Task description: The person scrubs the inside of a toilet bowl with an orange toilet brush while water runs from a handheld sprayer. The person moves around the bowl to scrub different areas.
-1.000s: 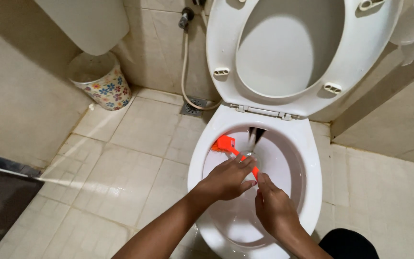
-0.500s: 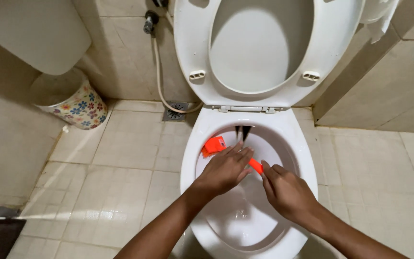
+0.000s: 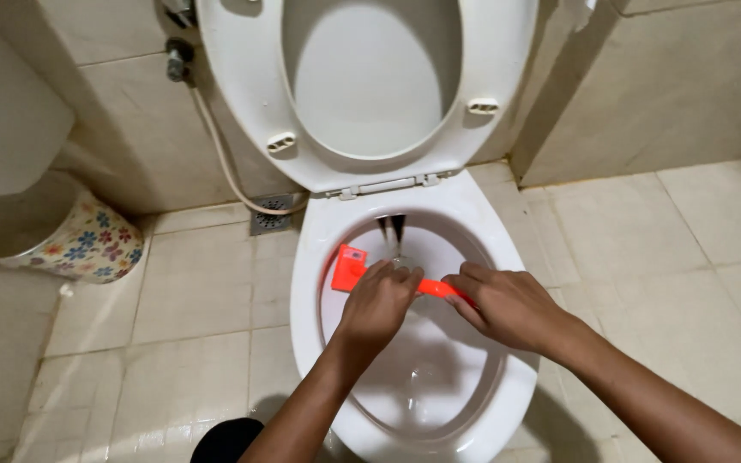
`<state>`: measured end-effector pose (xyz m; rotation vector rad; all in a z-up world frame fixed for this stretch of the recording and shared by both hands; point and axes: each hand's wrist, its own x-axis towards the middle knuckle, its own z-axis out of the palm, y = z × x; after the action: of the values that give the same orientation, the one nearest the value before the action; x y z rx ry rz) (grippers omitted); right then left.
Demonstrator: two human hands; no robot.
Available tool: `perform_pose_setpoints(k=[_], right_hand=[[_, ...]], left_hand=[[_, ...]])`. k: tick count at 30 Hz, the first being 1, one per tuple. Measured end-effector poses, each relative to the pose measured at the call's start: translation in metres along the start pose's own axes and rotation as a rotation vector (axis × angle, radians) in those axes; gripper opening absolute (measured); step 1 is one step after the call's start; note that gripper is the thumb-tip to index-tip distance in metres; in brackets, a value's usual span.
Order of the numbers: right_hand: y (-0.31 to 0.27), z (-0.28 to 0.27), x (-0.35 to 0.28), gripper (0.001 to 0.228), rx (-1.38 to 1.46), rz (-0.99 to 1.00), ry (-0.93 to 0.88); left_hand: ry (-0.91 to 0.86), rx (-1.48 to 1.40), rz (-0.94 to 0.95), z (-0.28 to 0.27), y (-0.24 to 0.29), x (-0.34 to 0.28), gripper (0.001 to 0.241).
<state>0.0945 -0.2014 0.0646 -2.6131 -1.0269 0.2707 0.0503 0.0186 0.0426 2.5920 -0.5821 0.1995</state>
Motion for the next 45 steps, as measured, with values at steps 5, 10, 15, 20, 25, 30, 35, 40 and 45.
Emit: perform_pose_setpoints(k=[5,10,15,20,25,30,35,40,45], right_hand=[[-0.003,-0.006,0.004,0.028,-0.06,0.1,-0.044],[-0.003,-0.005,0.01,0.028,-0.102,0.084,-0.01],[0.007,0.003,0.015,0.014,-0.315,-0.006,0.221],[0.017,0.006,0.004,0.016,-0.441,0.113,0.22],[0.021,-0.011,-0.022,0.028,-0.493,0.261,0.223],[0.009,-0.025,-0.036,0.032,-0.454,0.39,0.235],[0.019,0.01,-0.018,0.026,-0.488,0.257,0.3],[0.026,0.025,-0.024,0.024,-0.459,0.215,0.31],[0.007,-0.019,-0.05,0.034,-0.336,0.471,0.134]], left_hand=[[0.002,0.059,-0.002,0.017,-0.003,0.002,0.017],[0.091,0.191,0.026,0.049,-0.024,0.004,0.011],[0.141,0.197,0.021,0.059,-0.027,0.012,0.007],[0.05,-0.033,-0.016,0.058,-0.009,0.029,0.021],[0.089,-0.132,0.054,0.097,0.011,0.044,0.047],[0.03,-0.251,0.049,0.088,0.037,0.038,0.06],[-0.049,-0.212,-0.027,0.097,0.005,0.024,0.059],[-0.149,-0.25,-0.075,0.095,0.004,0.015,0.063],[-0.109,-0.407,0.036,0.088,0.035,0.026,0.062]])
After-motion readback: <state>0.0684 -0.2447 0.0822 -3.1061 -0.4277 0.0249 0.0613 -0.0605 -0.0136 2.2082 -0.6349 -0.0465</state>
